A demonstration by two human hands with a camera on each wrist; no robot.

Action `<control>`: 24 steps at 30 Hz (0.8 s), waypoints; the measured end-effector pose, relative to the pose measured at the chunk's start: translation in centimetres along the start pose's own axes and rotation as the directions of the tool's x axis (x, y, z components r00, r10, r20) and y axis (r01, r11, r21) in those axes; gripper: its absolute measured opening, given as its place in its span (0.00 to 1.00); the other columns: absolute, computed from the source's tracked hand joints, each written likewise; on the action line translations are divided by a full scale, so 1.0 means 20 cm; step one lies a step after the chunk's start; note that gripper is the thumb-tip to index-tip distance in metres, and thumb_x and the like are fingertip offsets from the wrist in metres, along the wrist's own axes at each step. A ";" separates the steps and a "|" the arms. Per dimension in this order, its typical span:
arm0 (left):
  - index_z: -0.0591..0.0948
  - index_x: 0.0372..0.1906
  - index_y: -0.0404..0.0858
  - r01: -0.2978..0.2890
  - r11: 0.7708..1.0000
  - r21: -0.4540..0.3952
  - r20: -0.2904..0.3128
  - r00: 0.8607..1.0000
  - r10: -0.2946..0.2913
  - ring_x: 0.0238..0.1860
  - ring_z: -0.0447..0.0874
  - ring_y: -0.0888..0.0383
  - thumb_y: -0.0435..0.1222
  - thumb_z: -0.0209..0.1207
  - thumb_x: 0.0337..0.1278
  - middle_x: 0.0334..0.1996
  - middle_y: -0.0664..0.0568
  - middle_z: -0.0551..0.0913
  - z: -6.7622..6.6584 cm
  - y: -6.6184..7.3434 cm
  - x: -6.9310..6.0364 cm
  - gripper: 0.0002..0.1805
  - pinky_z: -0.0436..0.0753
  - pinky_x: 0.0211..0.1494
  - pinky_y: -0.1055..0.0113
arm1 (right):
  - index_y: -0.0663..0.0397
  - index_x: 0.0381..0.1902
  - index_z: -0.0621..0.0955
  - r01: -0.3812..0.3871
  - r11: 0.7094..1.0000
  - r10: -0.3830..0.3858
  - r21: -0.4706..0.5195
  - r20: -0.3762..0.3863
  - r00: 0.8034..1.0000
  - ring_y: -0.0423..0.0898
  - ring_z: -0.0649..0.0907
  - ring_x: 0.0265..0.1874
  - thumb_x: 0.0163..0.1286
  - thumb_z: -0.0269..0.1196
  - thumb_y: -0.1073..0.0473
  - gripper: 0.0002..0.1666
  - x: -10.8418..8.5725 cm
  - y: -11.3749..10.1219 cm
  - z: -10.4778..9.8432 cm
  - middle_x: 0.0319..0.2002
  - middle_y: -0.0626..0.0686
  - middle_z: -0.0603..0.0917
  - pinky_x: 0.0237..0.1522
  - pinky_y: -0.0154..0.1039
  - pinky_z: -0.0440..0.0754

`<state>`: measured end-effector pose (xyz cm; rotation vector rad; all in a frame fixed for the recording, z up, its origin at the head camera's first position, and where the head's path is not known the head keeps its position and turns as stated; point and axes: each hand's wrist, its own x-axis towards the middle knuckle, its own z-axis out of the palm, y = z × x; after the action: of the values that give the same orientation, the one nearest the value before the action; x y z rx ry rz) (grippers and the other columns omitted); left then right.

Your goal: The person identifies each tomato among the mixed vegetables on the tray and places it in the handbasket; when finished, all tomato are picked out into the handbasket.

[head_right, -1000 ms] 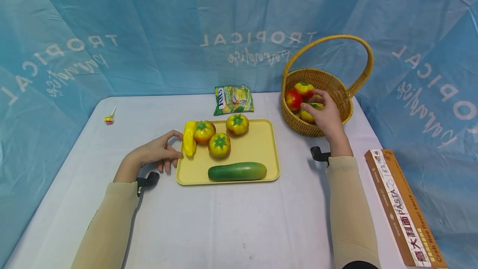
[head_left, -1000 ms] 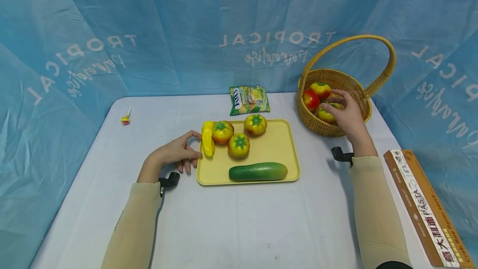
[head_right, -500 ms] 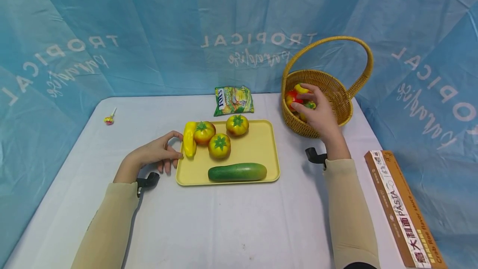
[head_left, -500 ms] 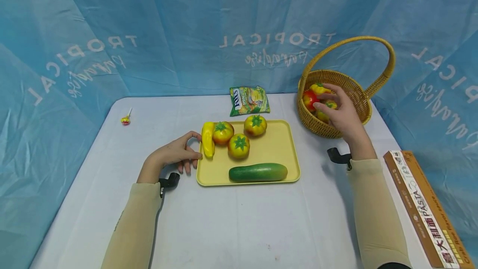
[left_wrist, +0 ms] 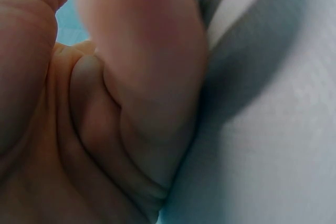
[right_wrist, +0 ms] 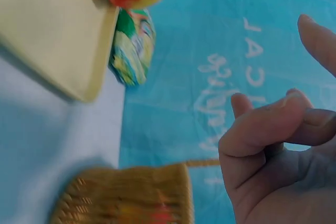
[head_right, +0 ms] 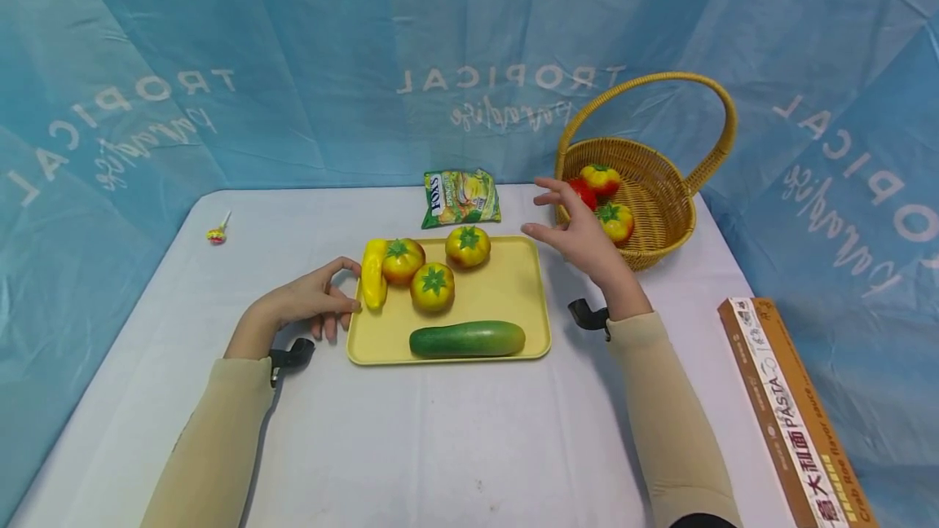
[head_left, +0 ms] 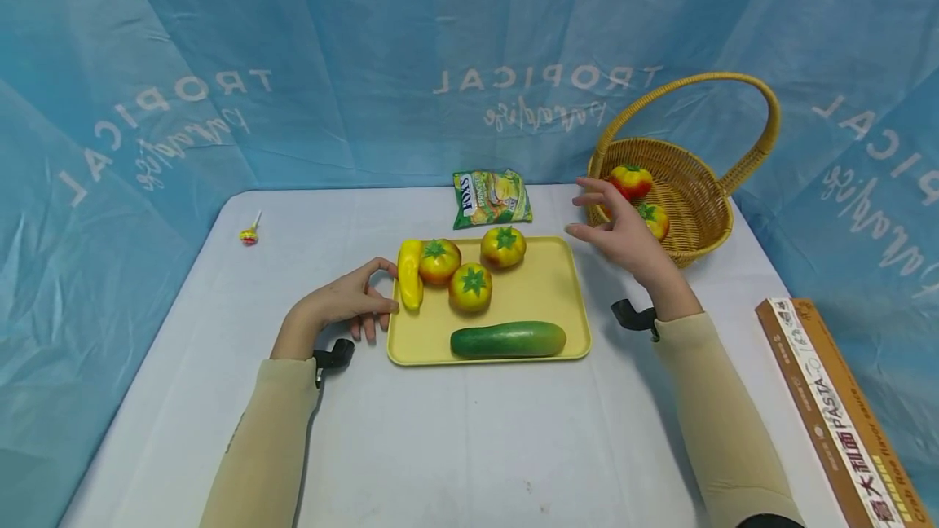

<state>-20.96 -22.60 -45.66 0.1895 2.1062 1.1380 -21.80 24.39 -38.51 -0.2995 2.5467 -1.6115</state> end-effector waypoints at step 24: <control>0.59 0.72 0.50 -0.006 1.000 -0.023 0.009 1.000 0.006 0.18 0.86 0.54 0.47 0.68 0.69 0.29 0.45 0.90 0.00 -0.01 0.01 0.37 0.86 0.23 0.64 | 0.35 0.84 0.58 -0.053 0.998 0.046 0.019 0.254 0.966 0.60 0.77 0.57 0.74 0.70 0.48 0.49 0.20 0.13 0.29 0.79 0.59 0.66 0.33 0.45 0.71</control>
<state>-21.06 -22.74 -45.95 0.1905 2.0855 1.1620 -24.73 19.45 -43.33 -0.4081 2.3217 -1.4808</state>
